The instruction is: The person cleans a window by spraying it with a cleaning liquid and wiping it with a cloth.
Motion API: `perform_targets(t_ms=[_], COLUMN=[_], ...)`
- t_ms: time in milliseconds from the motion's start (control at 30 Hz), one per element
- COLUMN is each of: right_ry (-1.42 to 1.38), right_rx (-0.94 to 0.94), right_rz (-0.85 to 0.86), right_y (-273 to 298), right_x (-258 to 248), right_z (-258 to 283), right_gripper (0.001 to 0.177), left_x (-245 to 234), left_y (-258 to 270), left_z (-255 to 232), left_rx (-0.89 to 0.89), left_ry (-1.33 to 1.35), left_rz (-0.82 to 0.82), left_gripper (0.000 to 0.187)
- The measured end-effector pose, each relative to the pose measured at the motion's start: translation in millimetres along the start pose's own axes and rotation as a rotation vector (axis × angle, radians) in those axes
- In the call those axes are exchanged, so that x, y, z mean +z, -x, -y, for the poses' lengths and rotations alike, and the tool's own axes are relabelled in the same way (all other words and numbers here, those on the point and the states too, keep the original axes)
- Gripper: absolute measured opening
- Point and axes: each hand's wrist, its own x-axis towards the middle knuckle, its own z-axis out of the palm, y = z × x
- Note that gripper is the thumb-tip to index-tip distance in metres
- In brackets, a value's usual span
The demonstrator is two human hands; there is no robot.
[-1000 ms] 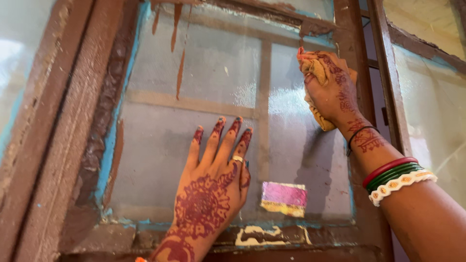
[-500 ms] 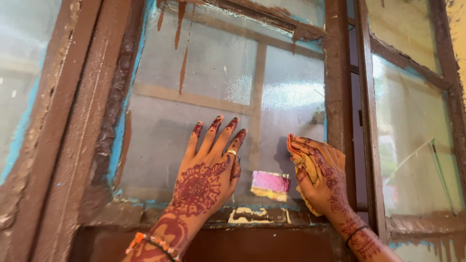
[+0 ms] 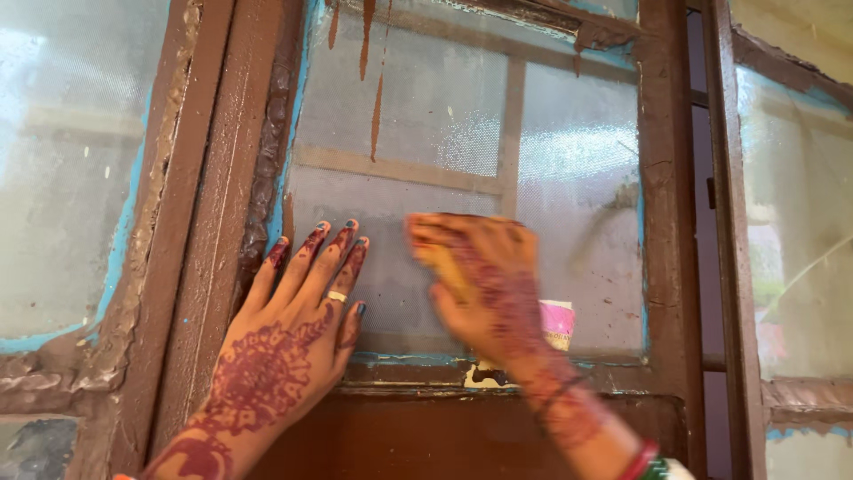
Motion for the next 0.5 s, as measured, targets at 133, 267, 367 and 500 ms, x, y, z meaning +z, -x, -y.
perform_targets(t_ms=[133,267,367,500], right_ry=[0.028,-0.029,-0.041,-0.051], right_rx=[-0.040,-0.012,-0.122,0.062], right_rz=[-0.060,-0.098,-0.012,-0.061], right_y=[-23.8,-25.0,-19.6,4.7], right_x=[39.5,37.5,21.1,-7.8], right_z=[48.6,56.4,27.4,-37.3], right_gripper=[0.053,0.058,0.063,0.057], left_x=[8.7,13.5,14.6,5.3], left_y=[4.6,10.7,9.9,9.7], left_z=[1.3,7.8,7.5,1.6], left_rx=[-0.038,-0.048,0.005,-0.044], left_ry=[-0.086,-0.089,-0.172,-0.040], left_rz=[0.028,-0.004,-0.092,-0.077], left_gripper=[0.056,0.055,0.040,0.059])
